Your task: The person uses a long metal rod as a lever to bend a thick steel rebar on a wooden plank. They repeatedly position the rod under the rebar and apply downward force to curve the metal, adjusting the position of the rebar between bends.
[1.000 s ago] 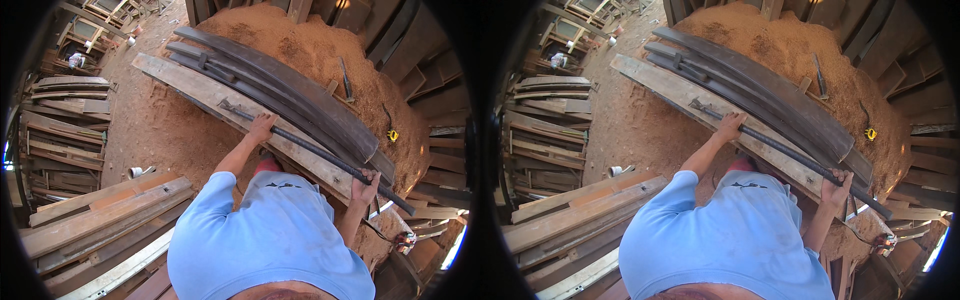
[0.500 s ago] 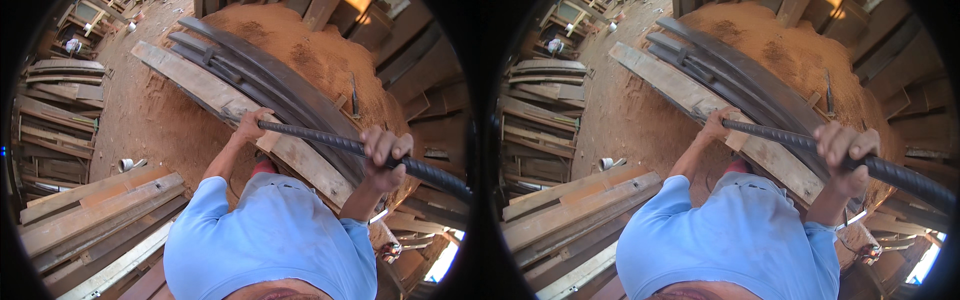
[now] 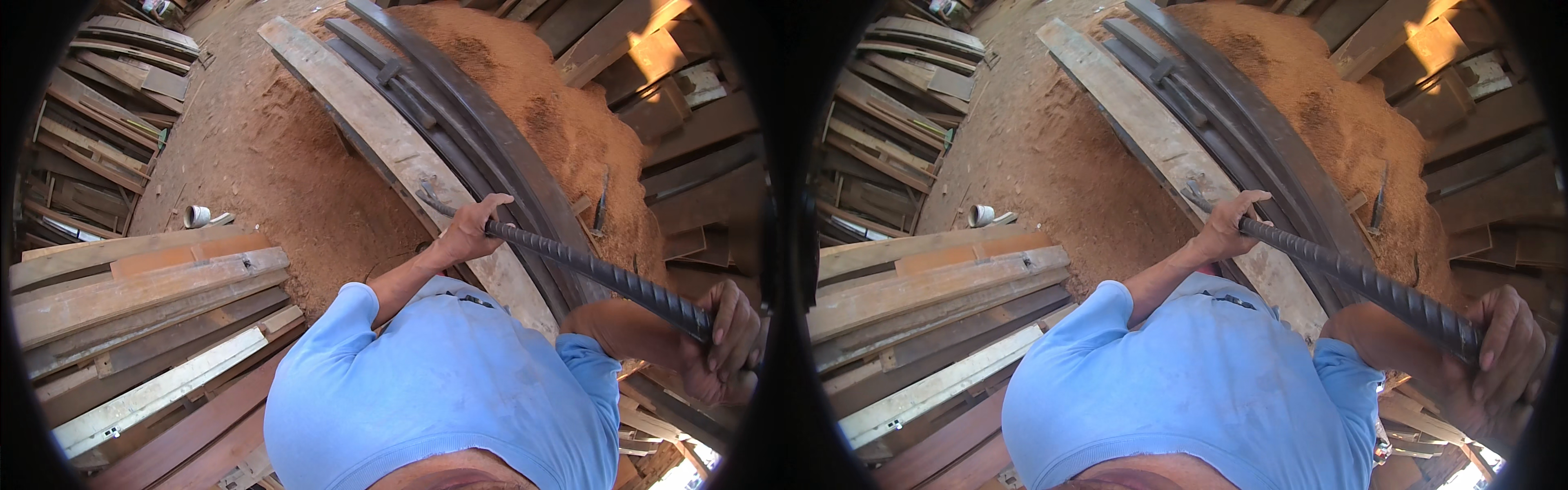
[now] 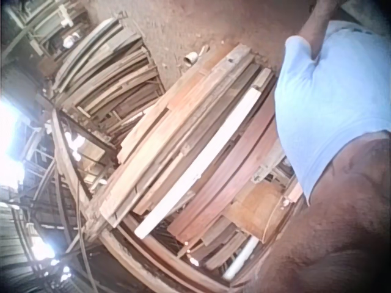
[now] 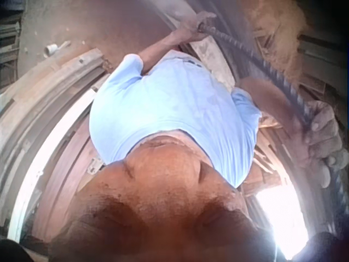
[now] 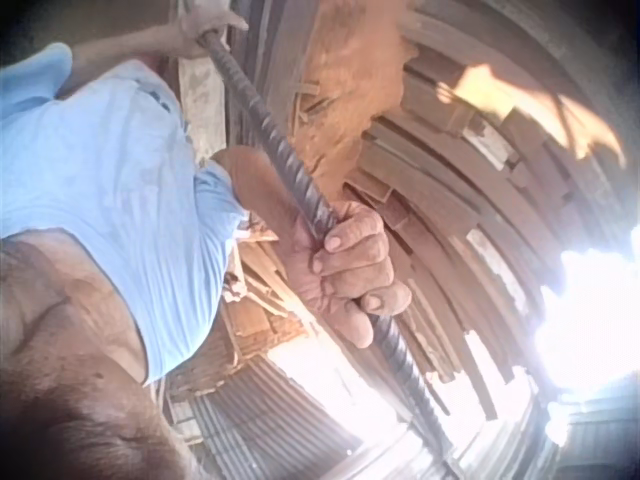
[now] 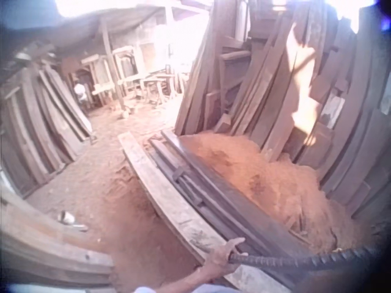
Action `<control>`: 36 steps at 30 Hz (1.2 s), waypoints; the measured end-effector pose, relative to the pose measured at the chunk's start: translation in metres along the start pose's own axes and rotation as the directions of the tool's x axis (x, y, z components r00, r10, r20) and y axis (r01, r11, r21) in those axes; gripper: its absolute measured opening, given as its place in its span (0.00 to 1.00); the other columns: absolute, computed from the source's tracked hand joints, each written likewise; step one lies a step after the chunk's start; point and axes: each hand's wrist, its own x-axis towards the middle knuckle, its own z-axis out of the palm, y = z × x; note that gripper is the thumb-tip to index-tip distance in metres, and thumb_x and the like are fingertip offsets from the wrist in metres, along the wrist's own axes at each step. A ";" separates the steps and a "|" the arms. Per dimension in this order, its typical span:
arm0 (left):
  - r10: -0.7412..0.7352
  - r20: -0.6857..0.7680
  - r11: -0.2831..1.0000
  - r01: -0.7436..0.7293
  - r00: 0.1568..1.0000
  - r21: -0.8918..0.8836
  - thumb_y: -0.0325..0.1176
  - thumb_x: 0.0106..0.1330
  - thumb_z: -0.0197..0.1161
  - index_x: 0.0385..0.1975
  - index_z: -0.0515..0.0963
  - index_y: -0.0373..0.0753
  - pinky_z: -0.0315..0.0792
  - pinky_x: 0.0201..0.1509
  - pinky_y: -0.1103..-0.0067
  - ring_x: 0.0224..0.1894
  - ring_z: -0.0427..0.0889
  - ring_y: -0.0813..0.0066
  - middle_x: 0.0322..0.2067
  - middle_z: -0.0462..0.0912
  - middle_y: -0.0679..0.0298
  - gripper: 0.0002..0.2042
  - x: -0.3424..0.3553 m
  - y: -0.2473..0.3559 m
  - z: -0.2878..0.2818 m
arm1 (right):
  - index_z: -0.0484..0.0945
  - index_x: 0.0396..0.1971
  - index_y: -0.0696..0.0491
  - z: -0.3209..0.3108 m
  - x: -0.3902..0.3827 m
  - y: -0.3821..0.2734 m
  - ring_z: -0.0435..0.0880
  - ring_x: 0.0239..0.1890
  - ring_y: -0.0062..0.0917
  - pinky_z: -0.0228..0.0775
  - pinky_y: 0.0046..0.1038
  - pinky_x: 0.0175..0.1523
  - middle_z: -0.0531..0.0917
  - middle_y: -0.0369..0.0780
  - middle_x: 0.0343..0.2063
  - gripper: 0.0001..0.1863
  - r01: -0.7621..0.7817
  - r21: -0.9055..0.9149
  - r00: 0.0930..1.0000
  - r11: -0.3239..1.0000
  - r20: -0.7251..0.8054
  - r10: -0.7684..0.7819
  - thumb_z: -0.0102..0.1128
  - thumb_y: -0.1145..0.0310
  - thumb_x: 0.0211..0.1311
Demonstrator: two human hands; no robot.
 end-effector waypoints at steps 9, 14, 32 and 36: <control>-0.261 -0.198 0.735 0.328 0.945 0.594 0.52 0.48 0.79 0.62 0.63 0.32 0.64 0.61 0.53 0.58 0.68 0.44 0.53 0.70 0.45 0.46 -0.092 -0.081 0.015 | 0.71 0.39 0.50 0.022 0.010 0.077 0.66 0.18 0.10 0.62 0.23 0.41 0.66 0.23 0.14 0.13 -0.065 -0.231 0.996 0.971 0.037 0.076 0.64 0.60 0.69; -0.455 -0.145 0.650 0.439 0.878 0.620 0.53 0.46 0.78 0.60 0.64 0.30 0.64 0.60 0.51 0.58 0.67 0.42 0.54 0.69 0.43 0.46 -0.108 -0.118 0.034 | 0.71 0.39 0.51 0.039 0.019 0.092 0.65 0.18 0.10 0.61 0.25 0.45 0.66 0.23 0.16 0.14 -0.063 -0.311 0.997 0.948 0.028 0.076 0.62 0.57 0.70; -0.445 -0.074 0.688 0.394 0.892 0.609 0.51 0.49 0.74 0.61 0.67 0.33 0.66 0.62 0.56 0.57 0.71 0.43 0.53 0.73 0.42 0.41 -0.095 -0.148 0.015 | 0.73 0.45 0.51 0.008 0.052 0.118 0.78 0.16 0.12 0.73 0.18 0.30 0.78 0.27 0.16 0.25 -0.224 -0.079 0.875 0.971 0.422 0.236 0.74 0.51 0.60; -0.418 -0.122 0.702 0.406 0.900 0.585 0.51 0.49 0.74 0.60 0.67 0.33 0.66 0.61 0.56 0.56 0.71 0.43 0.52 0.73 0.42 0.41 -0.097 -0.148 0.014 | 0.67 0.51 0.58 0.025 0.065 0.103 0.70 0.19 0.20 0.68 0.24 0.25 0.72 0.33 0.22 0.30 -0.196 -0.218 0.756 0.956 0.588 0.289 0.50 0.41 0.73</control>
